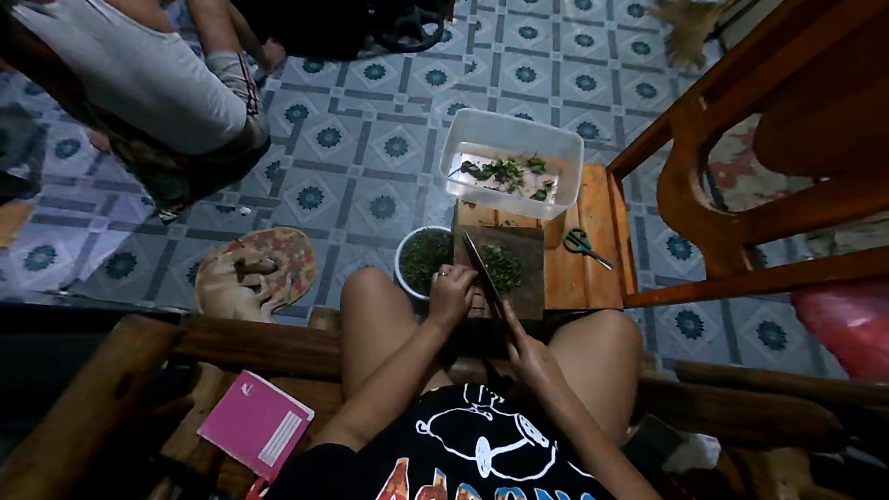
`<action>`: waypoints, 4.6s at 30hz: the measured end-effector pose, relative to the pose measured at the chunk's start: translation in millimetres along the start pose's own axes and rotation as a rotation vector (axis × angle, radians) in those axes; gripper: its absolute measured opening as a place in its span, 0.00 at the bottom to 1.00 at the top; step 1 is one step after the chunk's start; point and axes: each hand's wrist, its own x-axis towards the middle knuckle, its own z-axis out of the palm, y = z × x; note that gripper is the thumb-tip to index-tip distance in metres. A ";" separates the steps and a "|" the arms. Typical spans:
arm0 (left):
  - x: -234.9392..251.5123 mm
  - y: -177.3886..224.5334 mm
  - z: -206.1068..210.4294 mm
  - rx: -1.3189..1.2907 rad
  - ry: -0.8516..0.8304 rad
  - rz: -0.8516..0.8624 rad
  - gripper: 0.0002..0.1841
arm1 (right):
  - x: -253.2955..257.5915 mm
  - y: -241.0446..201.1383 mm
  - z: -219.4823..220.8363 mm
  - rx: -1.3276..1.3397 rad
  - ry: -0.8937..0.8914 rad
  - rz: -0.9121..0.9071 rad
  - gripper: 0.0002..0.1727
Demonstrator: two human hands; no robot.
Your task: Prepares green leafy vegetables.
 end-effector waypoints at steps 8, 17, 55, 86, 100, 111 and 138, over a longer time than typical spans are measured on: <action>9.9 7.1 9.4 0.005 0.033 0.027 0.09 | -27.4 3.5 -1.9 -0.041 -0.035 0.044 0.40; 5.4 1.7 8.6 0.020 0.033 0.048 0.10 | 2.3 -1.1 -2.2 -0.014 -0.042 0.036 0.40; 1.1 -3.2 9.6 0.030 0.070 0.034 0.10 | -10.2 -0.5 -5.2 0.001 -0.037 0.027 0.40; 2.6 -0.9 5.5 0.052 0.053 0.013 0.08 | -1.9 -6.1 5.7 -0.075 -0.076 0.071 0.42; 3.0 -4.3 4.6 0.054 0.050 0.009 0.08 | -23.0 -0.6 3.4 -0.074 -0.088 0.069 0.44; 1.3 -6.3 4.9 0.042 0.097 -0.015 0.11 | -18.9 -1.4 -5.8 0.039 -0.032 -0.003 0.39; 4.6 -4.2 12.9 0.076 0.102 0.035 0.08 | -37.4 7.6 -1.4 0.004 -0.047 0.016 0.42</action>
